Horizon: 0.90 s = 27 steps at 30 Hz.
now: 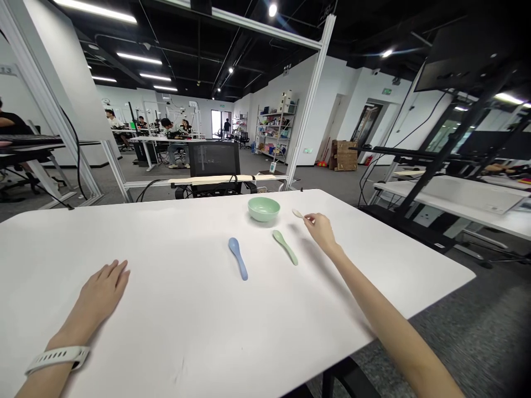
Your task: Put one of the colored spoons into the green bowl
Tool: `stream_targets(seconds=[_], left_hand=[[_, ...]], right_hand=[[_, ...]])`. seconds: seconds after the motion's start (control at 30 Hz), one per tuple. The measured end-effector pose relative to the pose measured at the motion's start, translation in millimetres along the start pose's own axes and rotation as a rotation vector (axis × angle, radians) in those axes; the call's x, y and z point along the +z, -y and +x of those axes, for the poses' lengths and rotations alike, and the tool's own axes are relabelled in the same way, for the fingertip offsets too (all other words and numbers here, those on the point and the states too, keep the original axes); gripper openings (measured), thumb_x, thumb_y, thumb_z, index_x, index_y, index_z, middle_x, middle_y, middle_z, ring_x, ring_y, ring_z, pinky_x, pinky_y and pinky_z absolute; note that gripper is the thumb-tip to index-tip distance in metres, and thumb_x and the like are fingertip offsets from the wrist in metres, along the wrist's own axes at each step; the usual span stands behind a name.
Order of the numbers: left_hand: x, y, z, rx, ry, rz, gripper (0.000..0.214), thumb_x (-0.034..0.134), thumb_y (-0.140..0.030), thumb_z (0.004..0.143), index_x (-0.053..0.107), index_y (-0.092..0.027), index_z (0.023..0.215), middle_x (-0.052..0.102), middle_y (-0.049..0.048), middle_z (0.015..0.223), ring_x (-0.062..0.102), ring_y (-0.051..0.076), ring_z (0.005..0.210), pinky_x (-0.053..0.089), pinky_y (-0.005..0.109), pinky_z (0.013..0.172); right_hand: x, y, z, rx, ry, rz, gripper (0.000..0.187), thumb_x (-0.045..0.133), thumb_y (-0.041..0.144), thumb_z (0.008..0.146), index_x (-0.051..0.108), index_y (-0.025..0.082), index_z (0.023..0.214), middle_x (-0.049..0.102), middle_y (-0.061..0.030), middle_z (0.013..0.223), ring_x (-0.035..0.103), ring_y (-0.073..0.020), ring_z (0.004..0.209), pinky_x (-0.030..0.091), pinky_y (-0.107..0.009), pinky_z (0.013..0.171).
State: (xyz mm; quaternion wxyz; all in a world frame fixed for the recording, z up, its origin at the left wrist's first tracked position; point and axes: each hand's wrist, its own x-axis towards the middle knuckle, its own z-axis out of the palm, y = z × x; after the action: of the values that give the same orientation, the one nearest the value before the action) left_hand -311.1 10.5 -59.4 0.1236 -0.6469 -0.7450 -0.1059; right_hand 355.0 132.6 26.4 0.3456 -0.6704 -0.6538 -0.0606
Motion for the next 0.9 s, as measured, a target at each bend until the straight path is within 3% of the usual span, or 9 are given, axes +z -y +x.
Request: stream_targets(seconds=[0.2,0.33,0.63,0.77,0.9], left_hand=[[-2.3,-1.8,-0.6,0.0,-0.002,0.0,0.078,0.016,-0.044,0.096,0.06,-0.002,0.146,0.063,0.0237,0.154,0.057,0.037,0.145,0.041,0.054,0.125],[-6.0,-6.4,-2.8,-0.014,-0.015,-0.018,0.079,0.016,-0.047,0.097,0.061,-0.004,0.146,0.063,0.0221,0.154,0.057,0.037,0.146,0.042,0.054,0.124],[-11.6,-12.4,-6.1,-0.047,-0.047,-0.042,0.07,0.025,-0.045,0.098,0.065,-0.011,0.143,0.067,0.0187,0.151,0.061,0.034,0.141,0.045,0.051,0.121],[-13.7,-13.2,-7.0,-0.046,-0.04,-0.046,0.072,0.022,-0.046,0.097,0.066,-0.01,0.142,0.067,0.0197,0.15,0.06,0.034,0.14,0.045,0.051,0.121],[-13.8,-12.4,-6.5,-0.031,-0.034,-0.039,0.074,0.02,-0.046,0.097,0.064,-0.009,0.143,0.067,0.0208,0.151,0.06,0.034,0.141,0.045,0.052,0.121]], right_hand=[[17.5,71.2,45.9,-0.133,0.118,0.013,0.031,0.054,0.021,0.098,0.082,0.013,0.108,0.079,-0.0161,0.105,0.068,-0.029,0.107,0.05,-0.034,0.092],[35.1,98.3,68.4,-0.157,0.214,-0.087,0.03,0.056,0.017,0.097,0.084,0.015,0.106,0.081,-0.0149,0.104,0.065,-0.0302,0.116,0.05,-0.032,0.089],[64.7,112.9,89.6,-0.149,0.334,-0.202,0.019,0.067,0.022,0.093,0.086,0.019,0.09,0.082,-0.0154,0.094,0.072,-0.0303,0.104,0.052,-0.035,0.09],[64.5,116.3,90.2,-0.132,0.353,-0.215,0.023,0.065,0.027,0.097,0.085,0.02,0.088,0.082,-0.0139,0.091,0.074,-0.0288,0.1,0.051,-0.033,0.088],[53.1,109.9,86.8,-0.126,0.303,-0.139,0.033,0.054,0.03,0.104,0.084,0.016,0.101,0.082,-0.0171,0.108,0.074,-0.0296,0.105,0.051,-0.034,0.091]])
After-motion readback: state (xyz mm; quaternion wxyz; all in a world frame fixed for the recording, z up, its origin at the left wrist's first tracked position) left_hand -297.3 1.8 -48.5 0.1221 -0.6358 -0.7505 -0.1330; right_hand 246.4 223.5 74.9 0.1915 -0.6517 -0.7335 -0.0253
